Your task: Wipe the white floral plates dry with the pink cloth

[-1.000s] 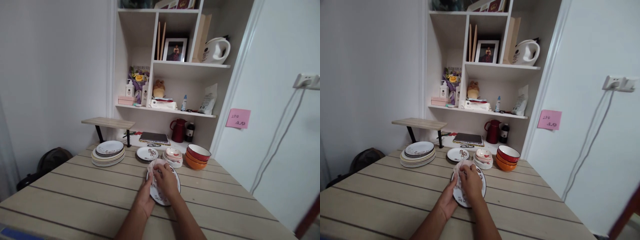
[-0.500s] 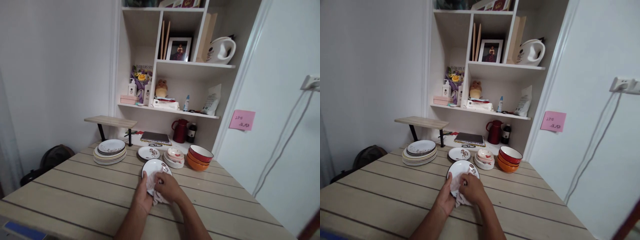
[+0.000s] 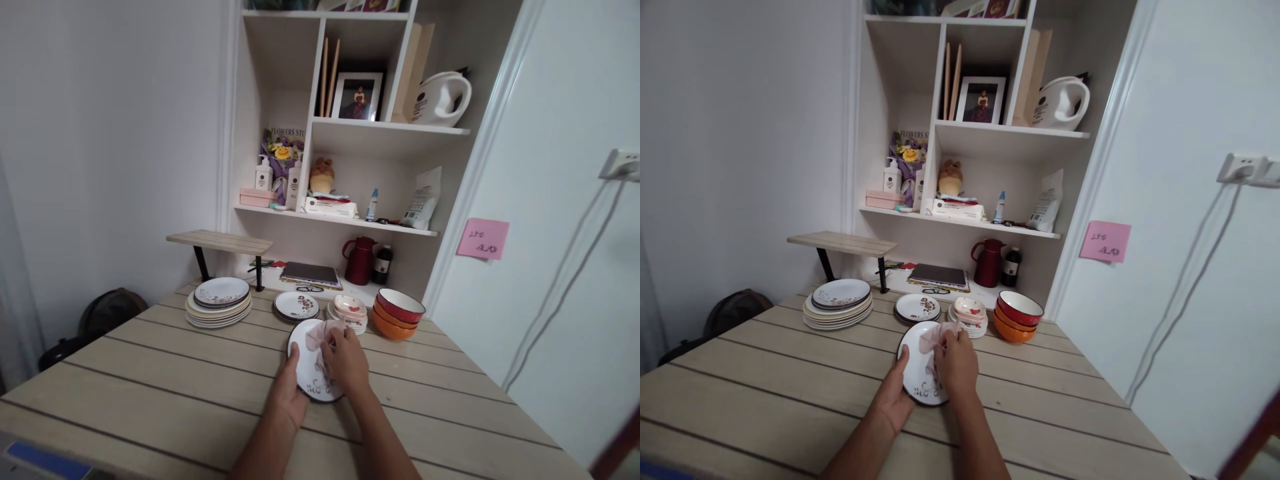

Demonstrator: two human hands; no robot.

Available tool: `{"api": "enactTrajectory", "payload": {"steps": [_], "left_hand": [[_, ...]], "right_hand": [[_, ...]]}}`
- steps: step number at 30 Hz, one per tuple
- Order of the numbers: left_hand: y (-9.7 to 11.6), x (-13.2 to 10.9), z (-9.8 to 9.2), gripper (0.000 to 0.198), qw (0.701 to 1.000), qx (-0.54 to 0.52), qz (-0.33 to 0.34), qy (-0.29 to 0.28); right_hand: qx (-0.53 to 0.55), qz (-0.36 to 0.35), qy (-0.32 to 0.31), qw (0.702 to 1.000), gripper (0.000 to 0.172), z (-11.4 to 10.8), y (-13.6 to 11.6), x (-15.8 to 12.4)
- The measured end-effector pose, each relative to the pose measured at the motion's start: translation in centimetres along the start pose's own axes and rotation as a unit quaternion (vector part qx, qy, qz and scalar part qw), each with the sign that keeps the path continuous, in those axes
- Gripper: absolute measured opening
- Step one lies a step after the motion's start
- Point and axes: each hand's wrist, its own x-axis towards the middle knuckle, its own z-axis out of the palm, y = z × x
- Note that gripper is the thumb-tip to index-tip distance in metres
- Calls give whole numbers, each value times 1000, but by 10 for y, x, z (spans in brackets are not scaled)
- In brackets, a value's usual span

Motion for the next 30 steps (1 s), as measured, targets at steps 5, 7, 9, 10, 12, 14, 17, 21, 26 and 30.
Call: {"api": "enactTrajectory", "payload": {"steps": [5, 7, 9, 10, 12, 14, 17, 21, 26, 30], "left_hand": [[6, -2, -2, 54, 999, -5, 34, 41], [7, -4, -1, 52, 999, -8, 24, 36], [8, -6, 1, 51, 999, 2, 14, 33], [8, -6, 2, 51, 999, 11, 12, 32], [7, -7, 4, 49, 999, 29, 15, 29], [5, -8, 5, 48, 999, 41, 16, 12], [1, -8, 6, 49, 999, 52, 4, 4], [-1, -8, 7, 54, 997, 73, -22, 28], [0, -10, 9, 53, 997, 56, -40, 40], [0, -14, 8, 56, 998, 28, -38, 46]], "right_hand": [[-16, -41, -113, 993, 19, -5, -11, -10], [10, -94, -142, 985, 16, -5, -17, -13], [44, -139, -159, 977, 13, -2, -21, -15], [61, -155, -156, 974, 13, 0, -24, -15], [85, -174, -132, 972, 14, 4, -27, -16], [89, -172, -92, 977, 17, 8, -28, -15], [71, -125, -30, 989, 18, 8, -25, -10], [27, -35, 37, 998, 19, 3, -17, -4], [1, 34, 85, 996, 27, 1, -7, 2], [97, 34, 52, 993, 21, 5, 3, 7]]}}
